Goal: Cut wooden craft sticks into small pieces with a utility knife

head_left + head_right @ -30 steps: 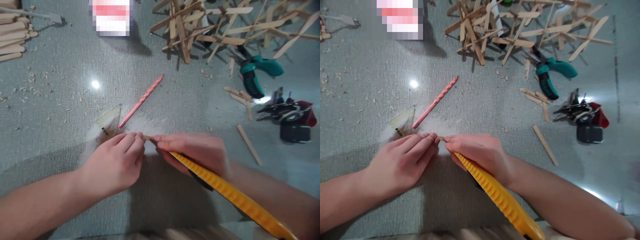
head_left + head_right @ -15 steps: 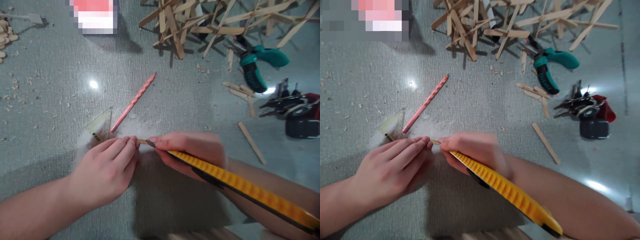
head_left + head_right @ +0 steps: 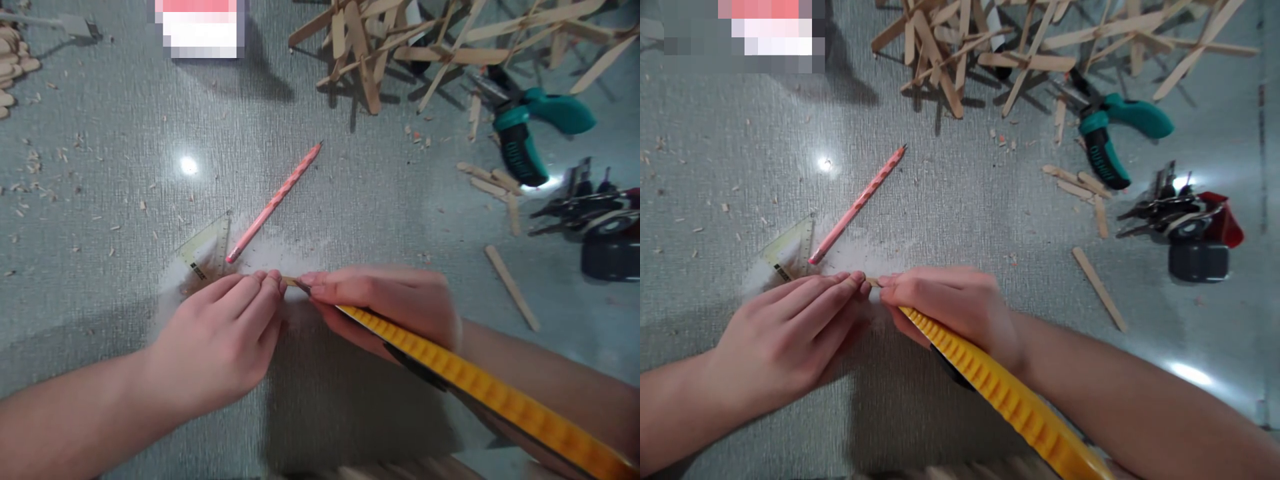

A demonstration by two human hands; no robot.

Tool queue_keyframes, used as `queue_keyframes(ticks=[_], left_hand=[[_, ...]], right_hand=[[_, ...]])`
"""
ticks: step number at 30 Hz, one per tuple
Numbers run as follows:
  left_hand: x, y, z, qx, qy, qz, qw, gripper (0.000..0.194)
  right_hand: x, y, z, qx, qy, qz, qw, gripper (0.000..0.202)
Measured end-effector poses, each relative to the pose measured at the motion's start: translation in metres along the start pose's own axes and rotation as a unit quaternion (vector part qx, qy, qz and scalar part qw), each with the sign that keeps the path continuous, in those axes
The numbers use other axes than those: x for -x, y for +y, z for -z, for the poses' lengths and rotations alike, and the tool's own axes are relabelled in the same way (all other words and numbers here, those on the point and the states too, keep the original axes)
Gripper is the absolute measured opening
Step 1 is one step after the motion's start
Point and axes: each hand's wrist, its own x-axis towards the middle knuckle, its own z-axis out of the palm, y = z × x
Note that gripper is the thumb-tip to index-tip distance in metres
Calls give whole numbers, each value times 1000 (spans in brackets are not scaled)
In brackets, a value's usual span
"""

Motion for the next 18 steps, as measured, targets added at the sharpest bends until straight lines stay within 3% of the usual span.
queue_keyframes(ticks=[7, 18], left_hand=[[1, 3, 1, -29, 5, -2, 1000, 19], [3, 1, 1, -9, -1, 8, 1000, 19]], right_hand=[[-3, -8, 2, 26, 0, 28, 999, 14], [6, -2, 2, 14, -3, -4, 1000, 18]])
